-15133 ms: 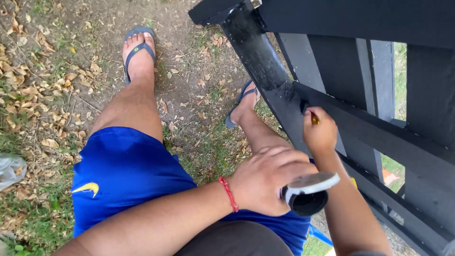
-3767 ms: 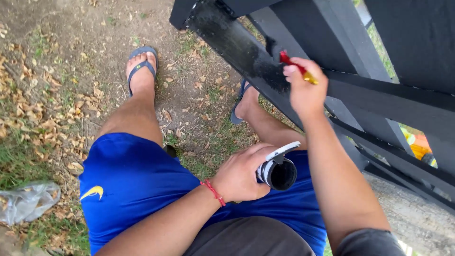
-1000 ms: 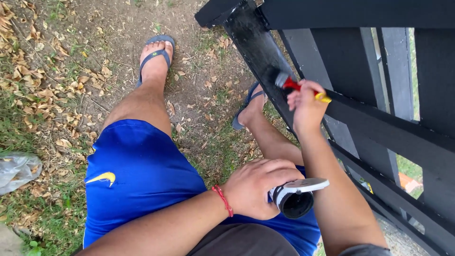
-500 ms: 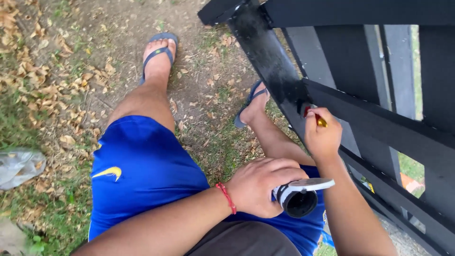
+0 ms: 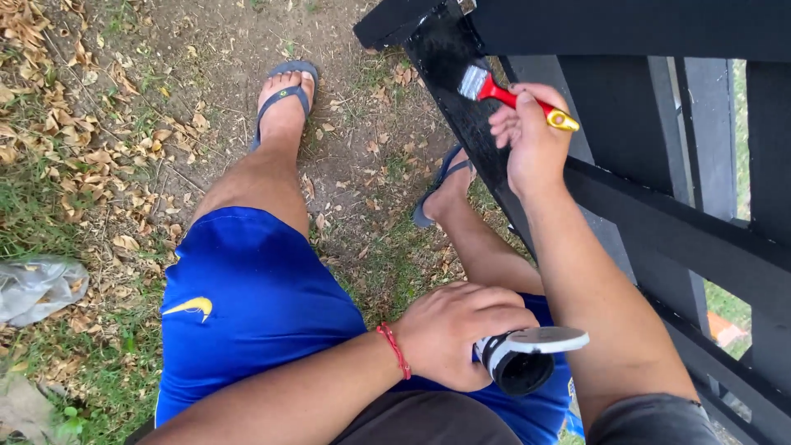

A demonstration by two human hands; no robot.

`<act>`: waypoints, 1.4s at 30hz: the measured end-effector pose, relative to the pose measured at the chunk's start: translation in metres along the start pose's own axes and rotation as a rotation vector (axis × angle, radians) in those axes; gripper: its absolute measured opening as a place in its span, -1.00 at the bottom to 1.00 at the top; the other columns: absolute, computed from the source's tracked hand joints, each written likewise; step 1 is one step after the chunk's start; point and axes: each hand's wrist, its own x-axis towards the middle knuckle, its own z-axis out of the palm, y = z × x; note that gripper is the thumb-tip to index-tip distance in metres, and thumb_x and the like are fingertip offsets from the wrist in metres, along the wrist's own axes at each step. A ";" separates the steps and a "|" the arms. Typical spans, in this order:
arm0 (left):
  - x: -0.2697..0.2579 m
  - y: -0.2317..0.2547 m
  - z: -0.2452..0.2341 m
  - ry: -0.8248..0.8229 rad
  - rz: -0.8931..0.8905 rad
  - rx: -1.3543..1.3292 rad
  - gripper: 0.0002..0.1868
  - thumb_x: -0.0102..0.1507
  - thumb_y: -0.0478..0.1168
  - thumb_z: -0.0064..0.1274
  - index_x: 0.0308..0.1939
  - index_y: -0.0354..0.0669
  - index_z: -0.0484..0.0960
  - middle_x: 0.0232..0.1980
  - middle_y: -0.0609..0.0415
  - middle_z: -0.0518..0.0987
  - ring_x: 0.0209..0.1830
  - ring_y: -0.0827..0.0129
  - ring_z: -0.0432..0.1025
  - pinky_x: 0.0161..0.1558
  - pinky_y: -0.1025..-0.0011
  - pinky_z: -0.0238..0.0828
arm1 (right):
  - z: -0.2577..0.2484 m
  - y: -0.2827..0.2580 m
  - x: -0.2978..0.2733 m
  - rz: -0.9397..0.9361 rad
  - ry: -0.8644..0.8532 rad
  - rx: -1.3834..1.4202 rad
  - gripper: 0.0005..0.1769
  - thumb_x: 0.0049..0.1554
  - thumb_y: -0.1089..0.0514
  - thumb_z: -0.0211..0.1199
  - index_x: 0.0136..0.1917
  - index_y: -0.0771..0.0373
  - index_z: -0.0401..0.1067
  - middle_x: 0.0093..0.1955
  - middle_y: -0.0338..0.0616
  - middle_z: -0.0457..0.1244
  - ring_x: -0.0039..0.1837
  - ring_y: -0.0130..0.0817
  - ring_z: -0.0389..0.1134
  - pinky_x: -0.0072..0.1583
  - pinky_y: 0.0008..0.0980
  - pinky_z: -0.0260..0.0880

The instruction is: Painting a wooden bench with black paint using a brush.

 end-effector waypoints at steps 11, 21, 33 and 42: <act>0.003 0.004 0.002 -0.025 -0.033 -0.011 -0.39 -0.09 -0.18 0.09 0.09 0.17 0.49 0.14 0.24 0.52 0.01 0.13 0.54 0.02 0.15 0.44 | -0.107 0.049 -0.071 0.010 0.205 -0.441 -0.87 0.22 0.20 0.07 -0.13 0.23 0.41 -0.49 -0.16 0.20 -0.47 -0.48 0.15 -0.40 -0.49 0.13; -0.001 0.006 0.004 -0.110 -0.067 -0.002 -0.36 -0.11 -0.17 0.09 0.10 0.19 0.48 0.16 0.24 0.53 0.02 0.10 0.54 0.00 0.09 0.44 | -0.146 0.043 -0.112 -0.051 0.254 -1.009 -0.73 0.31 0.02 0.06 -0.16 0.15 0.41 -0.30 -0.19 0.28 -0.24 -0.27 0.29 -0.15 -0.25 0.24; 0.002 0.002 0.008 -0.047 -0.025 -0.005 -0.42 -0.07 -0.19 0.08 0.08 0.11 0.49 0.09 0.19 0.54 -0.01 0.11 0.54 -0.01 0.11 0.44 | -0.080 0.046 -0.037 0.091 0.295 0.065 -0.88 0.15 0.19 0.02 -0.09 0.28 0.31 -0.48 0.06 0.21 -0.49 -0.34 0.22 -0.44 -0.50 0.08; 0.000 0.001 0.010 -0.029 0.018 0.023 -0.42 -0.07 -0.19 0.06 0.07 0.06 0.51 0.10 0.18 0.53 -0.03 0.15 0.54 0.01 0.19 0.43 | -0.154 0.065 -0.101 0.207 0.278 -0.633 -0.80 0.16 0.16 -0.02 -0.16 0.21 0.41 -0.46 -0.20 0.27 -0.35 -0.41 0.30 -0.16 -0.44 0.34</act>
